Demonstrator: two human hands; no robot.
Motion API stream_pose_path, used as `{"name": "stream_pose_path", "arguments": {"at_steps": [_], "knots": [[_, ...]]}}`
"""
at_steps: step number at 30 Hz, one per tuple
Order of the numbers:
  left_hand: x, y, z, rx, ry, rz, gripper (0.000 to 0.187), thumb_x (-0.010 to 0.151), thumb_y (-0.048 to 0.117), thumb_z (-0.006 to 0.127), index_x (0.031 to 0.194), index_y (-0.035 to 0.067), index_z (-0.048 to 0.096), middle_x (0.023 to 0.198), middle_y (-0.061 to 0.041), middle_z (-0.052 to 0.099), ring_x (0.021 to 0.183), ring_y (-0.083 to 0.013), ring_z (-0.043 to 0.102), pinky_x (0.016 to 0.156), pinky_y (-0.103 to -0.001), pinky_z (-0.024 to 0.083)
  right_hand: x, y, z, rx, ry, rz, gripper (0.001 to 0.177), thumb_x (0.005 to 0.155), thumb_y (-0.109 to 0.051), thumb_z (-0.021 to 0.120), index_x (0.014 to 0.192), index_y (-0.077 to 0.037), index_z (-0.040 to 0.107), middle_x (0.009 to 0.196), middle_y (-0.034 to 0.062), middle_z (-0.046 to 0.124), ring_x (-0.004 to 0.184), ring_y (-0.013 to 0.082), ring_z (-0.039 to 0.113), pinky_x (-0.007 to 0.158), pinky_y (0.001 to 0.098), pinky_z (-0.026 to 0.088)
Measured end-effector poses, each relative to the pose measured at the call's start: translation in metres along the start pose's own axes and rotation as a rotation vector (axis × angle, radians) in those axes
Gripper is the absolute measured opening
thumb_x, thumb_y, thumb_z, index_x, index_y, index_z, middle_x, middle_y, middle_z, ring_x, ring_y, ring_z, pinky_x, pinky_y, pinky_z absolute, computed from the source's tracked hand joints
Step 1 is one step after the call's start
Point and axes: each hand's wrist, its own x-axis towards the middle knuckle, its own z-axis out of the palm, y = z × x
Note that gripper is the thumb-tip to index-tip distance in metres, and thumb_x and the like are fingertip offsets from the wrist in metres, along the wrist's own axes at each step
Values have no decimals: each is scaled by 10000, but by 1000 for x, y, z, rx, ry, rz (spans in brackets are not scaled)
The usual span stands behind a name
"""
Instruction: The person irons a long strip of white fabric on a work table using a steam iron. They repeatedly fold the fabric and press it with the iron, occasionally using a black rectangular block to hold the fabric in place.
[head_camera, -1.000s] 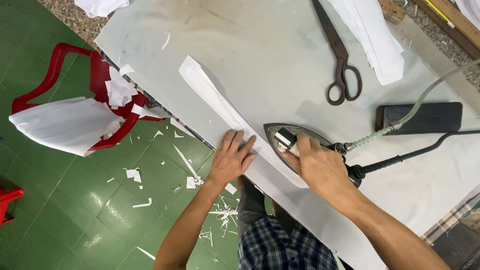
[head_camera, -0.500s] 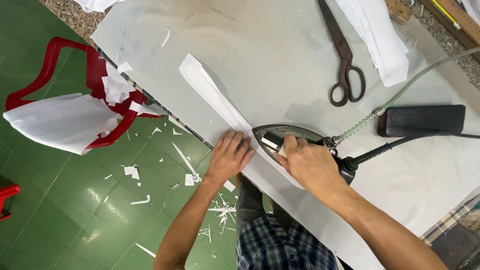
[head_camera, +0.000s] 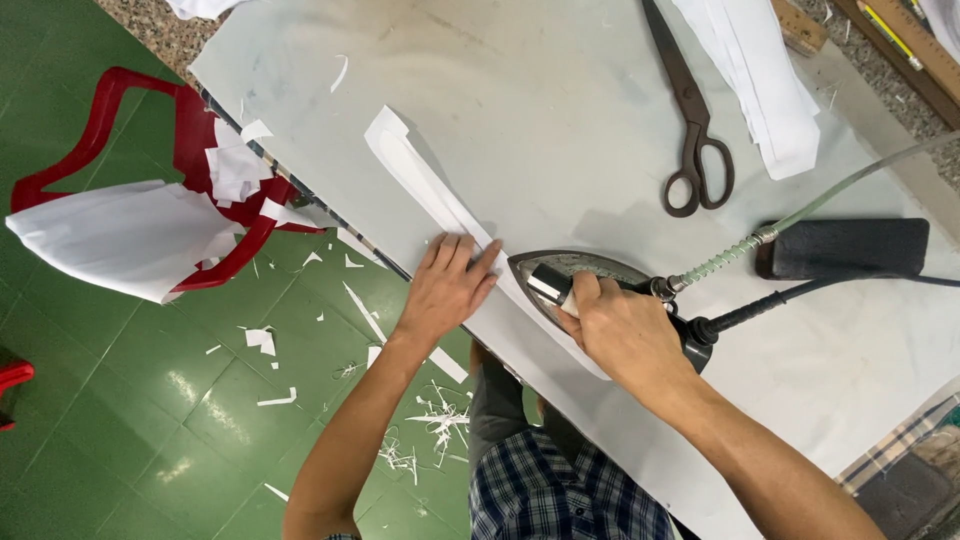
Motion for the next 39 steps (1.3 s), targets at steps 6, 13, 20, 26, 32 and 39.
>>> {"name": "stream_pose_path", "arguments": {"at_steps": [6, 13, 20, 26, 32, 39], "knots": [[-13, 4, 6, -80, 34, -58, 440, 1039, 445, 512, 1333, 158, 670, 1241, -177, 575, 1239, -355, 526, 1129, -499, 431, 7, -8, -15, 19, 14, 74, 372, 945, -410, 604, 1083, -64, 585, 686, 75, 642, 569, 276, 728, 542, 405, 590], [-17, 4, 11, -121, 81, -90, 437, 1034, 443, 525, 1339, 166, 670, 1271, -174, 584, 1253, -363, 535, 1138, -496, 434, 32, -16, -11, 39, 31, 54, 334, 944, -404, 587, 984, -74, 566, 649, 98, 621, 542, 333, 710, 517, 445, 572], [-14, 3, 10, -165, 160, -86, 372, 1019, 400, 579, 1240, 135, 719, 1230, -177, 625, 1207, -363, 581, 1100, -497, 479, 36, -18, -11, 10, 38, -27, 262, 915, -351, 594, 922, -91, 560, 604, 97, 627, 513, 320, 703, 496, 424, 568], [3, -14, 11, -17, 185, -31, 247, 981, 272, 636, 1167, 130, 714, 1037, -116, 619, 1016, -286, 623, 969, -437, 546, 35, -16, -8, -13, 37, -44, 269, 916, -359, 582, 940, -92, 555, 605, 82, 628, 510, 299, 704, 491, 412, 570], [17, -23, 14, 91, 78, -9, 329, 959, 247, 643, 1282, 198, 687, 954, -105, 551, 946, -273, 577, 924, -420, 519, 36, -18, -13, 13, 23, -36, 271, 914, -361, 591, 929, -92, 559, 609, 90, 637, 513, 309, 704, 490, 424, 569], [-4, -21, 5, -50, 33, -46, 430, 1043, 429, 509, 1326, 146, 666, 1192, -161, 566, 1190, -334, 541, 1103, -489, 454, 42, -21, -18, 41, 7, 34, 306, 957, -381, 564, 961, -76, 571, 651, 106, 657, 540, 323, 718, 520, 442, 582]]}}
